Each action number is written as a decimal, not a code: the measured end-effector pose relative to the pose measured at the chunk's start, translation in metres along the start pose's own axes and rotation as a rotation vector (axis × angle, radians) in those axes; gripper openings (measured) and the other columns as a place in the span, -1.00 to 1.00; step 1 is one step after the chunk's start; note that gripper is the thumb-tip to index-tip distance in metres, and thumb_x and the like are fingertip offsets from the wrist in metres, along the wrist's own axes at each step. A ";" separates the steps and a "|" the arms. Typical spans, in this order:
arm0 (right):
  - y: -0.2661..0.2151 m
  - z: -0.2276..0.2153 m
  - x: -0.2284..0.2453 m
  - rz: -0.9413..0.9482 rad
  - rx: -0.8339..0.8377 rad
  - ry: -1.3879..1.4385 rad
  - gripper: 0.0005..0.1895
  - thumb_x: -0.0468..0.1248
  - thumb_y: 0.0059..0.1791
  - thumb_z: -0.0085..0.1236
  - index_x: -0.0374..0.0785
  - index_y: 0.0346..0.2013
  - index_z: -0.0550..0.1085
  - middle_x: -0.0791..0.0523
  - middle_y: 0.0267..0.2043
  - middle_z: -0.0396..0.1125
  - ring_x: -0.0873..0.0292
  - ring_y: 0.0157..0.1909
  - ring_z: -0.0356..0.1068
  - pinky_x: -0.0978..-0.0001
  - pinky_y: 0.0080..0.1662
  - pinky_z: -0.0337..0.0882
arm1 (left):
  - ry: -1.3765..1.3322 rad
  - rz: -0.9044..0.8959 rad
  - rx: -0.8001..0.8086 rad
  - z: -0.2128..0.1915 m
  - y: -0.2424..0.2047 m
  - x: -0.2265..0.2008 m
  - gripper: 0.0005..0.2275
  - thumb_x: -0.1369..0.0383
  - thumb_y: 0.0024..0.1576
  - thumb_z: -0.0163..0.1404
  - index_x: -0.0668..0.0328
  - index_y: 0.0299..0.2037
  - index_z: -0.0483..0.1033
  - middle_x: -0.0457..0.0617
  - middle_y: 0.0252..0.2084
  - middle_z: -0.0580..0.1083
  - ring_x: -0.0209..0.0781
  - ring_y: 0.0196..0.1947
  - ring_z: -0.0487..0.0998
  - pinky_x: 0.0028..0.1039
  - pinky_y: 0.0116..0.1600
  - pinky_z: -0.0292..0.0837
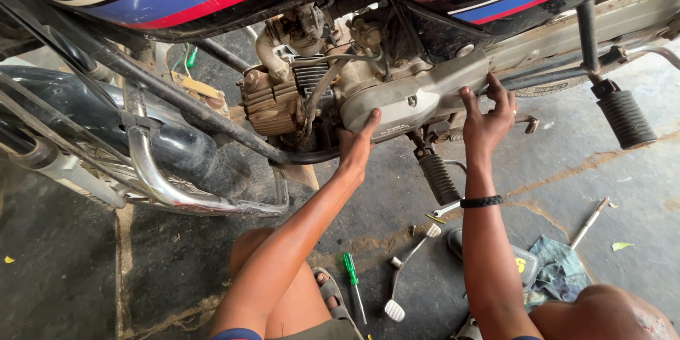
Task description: The recorder is repairing or maintaining a motorcycle engine area, specifically working on the chain cover and side casings.
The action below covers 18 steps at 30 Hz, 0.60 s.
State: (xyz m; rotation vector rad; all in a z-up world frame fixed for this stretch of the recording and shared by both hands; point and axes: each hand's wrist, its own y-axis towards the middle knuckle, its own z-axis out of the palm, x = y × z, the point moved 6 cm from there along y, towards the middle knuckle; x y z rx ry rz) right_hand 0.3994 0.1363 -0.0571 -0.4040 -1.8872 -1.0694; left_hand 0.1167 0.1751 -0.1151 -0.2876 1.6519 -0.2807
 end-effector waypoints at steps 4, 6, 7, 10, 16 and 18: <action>-0.002 -0.001 0.003 -0.036 -0.006 -0.008 -0.44 -0.16 -0.06 0.53 -0.21 0.19 0.54 0.16 -0.02 0.40 0.14 0.03 0.32 0.23 0.11 0.36 | 0.002 -0.014 -0.032 -0.001 -0.007 -0.007 0.12 -0.38 -0.22 0.06 0.49 0.32 -0.01 0.38 0.19 0.31 0.15 0.26 0.41 -0.22 0.18 0.52; -0.004 0.001 -0.001 0.127 0.007 -0.027 -0.40 -0.10 -0.05 0.50 -0.17 0.23 0.52 0.15 -0.02 0.35 0.16 0.04 0.31 0.22 -0.01 0.34 | 0.011 -0.016 -0.060 -0.003 -0.011 -0.011 0.15 -0.38 -0.29 0.07 0.45 0.33 -0.01 0.35 0.19 0.31 0.18 0.24 0.44 -0.14 0.16 0.52; -0.005 0.005 -0.009 0.127 0.006 -0.025 -0.40 -0.10 -0.05 0.50 -0.17 0.23 0.52 0.15 -0.02 0.35 0.16 0.04 0.31 0.22 -0.01 0.34 | 0.012 -0.015 -0.061 -0.003 -0.007 -0.007 0.15 -0.38 -0.29 0.07 0.45 0.33 -0.01 0.35 0.19 0.31 0.18 0.24 0.44 -0.14 0.16 0.52; -0.008 0.012 -0.025 0.046 0.013 -0.066 -0.34 -0.08 -0.02 0.51 -0.21 0.30 0.48 0.10 0.08 0.32 0.10 0.09 0.30 0.16 0.15 0.36 | 0.038 0.023 -0.076 -0.003 -0.003 -0.002 0.18 -0.42 -0.20 0.10 0.49 0.37 -0.05 0.37 0.27 0.25 0.19 0.35 0.29 -0.15 0.37 0.25; -0.009 0.015 -0.011 -0.083 -0.024 -0.157 -0.28 -0.11 -0.07 0.54 -0.23 0.32 0.47 -0.02 0.20 0.16 -0.06 0.27 0.13 0.01 0.24 0.25 | 0.065 -0.053 -0.073 0.001 -0.008 -0.005 0.26 -0.47 -0.27 0.01 0.42 0.42 -0.24 0.39 0.29 0.19 0.23 0.38 0.23 -0.05 0.39 0.23; -0.011 0.017 -0.017 -0.019 0.004 -0.112 -0.29 -0.11 0.00 0.53 -0.25 0.35 0.40 -0.04 0.24 0.09 -0.07 0.34 0.07 -0.03 0.32 0.17 | 0.092 -0.120 -0.068 0.004 -0.010 0.000 0.27 -0.49 -0.26 -0.05 0.44 0.43 -0.27 0.44 0.28 0.17 0.28 0.37 0.25 -0.03 0.37 0.30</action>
